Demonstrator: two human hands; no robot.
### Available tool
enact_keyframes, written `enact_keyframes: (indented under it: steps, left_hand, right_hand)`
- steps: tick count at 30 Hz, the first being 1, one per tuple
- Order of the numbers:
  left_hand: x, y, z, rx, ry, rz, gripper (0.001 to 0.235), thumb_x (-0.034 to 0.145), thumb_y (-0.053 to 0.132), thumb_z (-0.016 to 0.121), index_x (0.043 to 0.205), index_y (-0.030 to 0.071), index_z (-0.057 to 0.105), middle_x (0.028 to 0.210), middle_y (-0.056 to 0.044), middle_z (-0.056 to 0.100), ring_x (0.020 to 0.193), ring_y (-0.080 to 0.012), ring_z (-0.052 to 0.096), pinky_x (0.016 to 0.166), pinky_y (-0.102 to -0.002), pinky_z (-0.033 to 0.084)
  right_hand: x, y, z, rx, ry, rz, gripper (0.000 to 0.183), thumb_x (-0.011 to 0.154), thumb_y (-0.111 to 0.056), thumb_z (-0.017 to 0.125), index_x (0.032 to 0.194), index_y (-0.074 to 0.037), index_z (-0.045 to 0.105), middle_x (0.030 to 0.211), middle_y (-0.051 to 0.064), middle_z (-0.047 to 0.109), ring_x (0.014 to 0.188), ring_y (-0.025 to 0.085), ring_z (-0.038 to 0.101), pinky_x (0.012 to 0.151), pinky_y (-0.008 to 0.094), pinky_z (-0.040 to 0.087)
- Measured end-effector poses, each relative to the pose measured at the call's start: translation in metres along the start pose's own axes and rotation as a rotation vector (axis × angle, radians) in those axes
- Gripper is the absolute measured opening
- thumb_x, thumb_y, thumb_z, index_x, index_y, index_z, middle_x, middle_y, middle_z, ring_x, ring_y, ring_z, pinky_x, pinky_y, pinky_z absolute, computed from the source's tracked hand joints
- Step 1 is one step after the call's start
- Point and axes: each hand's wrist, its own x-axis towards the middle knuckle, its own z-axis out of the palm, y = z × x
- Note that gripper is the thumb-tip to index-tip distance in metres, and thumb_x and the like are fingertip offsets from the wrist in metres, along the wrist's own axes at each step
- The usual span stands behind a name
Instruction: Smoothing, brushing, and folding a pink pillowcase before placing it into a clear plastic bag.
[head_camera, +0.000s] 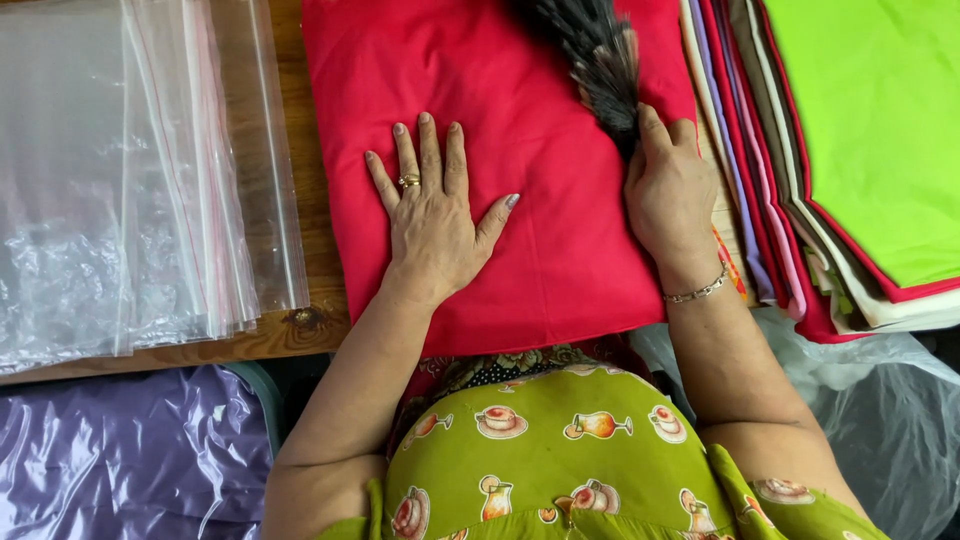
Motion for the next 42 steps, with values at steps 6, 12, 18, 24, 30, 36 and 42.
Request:
enact_keyframes:
  steps: [6, 12, 18, 24, 30, 36, 42]
  left_hand:
    - [0.002, 0.0, 0.0, 0.005, 0.04, 0.017, 0.084, 0.091, 0.064, 0.034, 0.145, 0.001, 0.025, 0.151, -0.026, 0.015, 0.139, -0.0434, 0.003, 0.108, -0.064, -0.001]
    - [0.003, -0.001, 0.001, 0.003, 0.036, 0.021, 0.083, 0.09, 0.062, 0.037, 0.145, 0.0, 0.026, 0.151, -0.025, 0.015, 0.139, -0.043, 0.005, 0.107, -0.065, 0.0]
    - [0.005, -0.001, 0.0, 0.012, 0.045, 0.015, 0.083, 0.09, 0.063, 0.036, 0.144, 0.001, 0.027, 0.151, -0.025, 0.017, 0.139, -0.0429, 0.006, 0.107, -0.065, 0.001]
    - [0.006, 0.0, 0.0, 0.011, 0.041, 0.016, 0.083, 0.09, 0.063, 0.035, 0.144, 0.0, 0.026, 0.15, -0.026, 0.016, 0.139, -0.0435, 0.006, 0.107, -0.065, 0.0]
    - [0.002, -0.001, 0.002, -0.004, 0.021, 0.018, 0.085, 0.089, 0.064, 0.034, 0.145, 0.001, 0.024, 0.151, -0.026, 0.015, 0.139, -0.0429, 0.004, 0.107, -0.064, -0.001]
    - [0.006, -0.003, 0.007, -0.036, -0.098, -0.006, 0.043, 0.083, 0.045, 0.039, 0.112, 0.025, 0.065, 0.11, -0.01, 0.066, 0.113, -0.0371, 0.052, 0.104, -0.064, 0.012]
    - [0.012, -0.01, 0.018, 0.084, -0.057, 0.09, 0.096, 0.084, 0.072, 0.037, 0.145, 0.0, 0.02, 0.15, -0.026, 0.016, 0.137, -0.0491, -0.001, 0.109, -0.059, -0.005]
  right_hand:
    - [0.004, -0.002, -0.002, 0.016, -0.028, 0.024, 0.039, 0.094, -0.016, 0.047, 0.132, -0.008, 0.05, 0.101, 0.018, 0.052, 0.062, 0.044, 0.056, 0.045, 0.056, 0.04]
    - [0.004, -0.005, -0.005, 0.027, -0.053, 0.045, 0.038, 0.095, -0.017, 0.046, 0.132, -0.008, 0.05, 0.102, 0.019, 0.052, 0.06, 0.046, 0.055, 0.044, 0.058, 0.04]
    - [0.005, -0.007, -0.007, 0.04, -0.065, 0.056, 0.039, 0.093, -0.018, 0.047, 0.131, -0.01, 0.05, 0.103, 0.019, 0.051, 0.058, 0.048, 0.055, 0.044, 0.059, 0.04]
    - [0.003, -0.005, -0.011, 0.025, -0.025, 0.028, 0.038, 0.093, -0.018, 0.048, 0.13, -0.011, 0.052, 0.1, 0.018, 0.051, 0.06, 0.046, 0.056, 0.045, 0.058, 0.041]
    - [-0.016, -0.031, -0.046, 0.136, 0.112, -0.15, 0.04, 0.092, -0.003, 0.053, 0.131, -0.007, 0.055, 0.093, 0.014, 0.05, 0.065, 0.037, 0.054, 0.053, 0.048, 0.043]
    - [-0.042, -0.074, -0.07, 0.161, -0.112, -0.408, 0.047, 0.087, -0.007, 0.055, 0.134, -0.014, 0.051, 0.085, 0.007, 0.045, 0.054, 0.03, 0.054, 0.035, 0.045, 0.042]
    - [-0.032, -0.061, -0.05, 0.047, -0.329, -0.339, 0.052, 0.087, -0.014, 0.049, 0.137, -0.026, 0.047, 0.088, 0.008, 0.045, 0.052, 0.034, 0.056, 0.036, 0.051, 0.045]
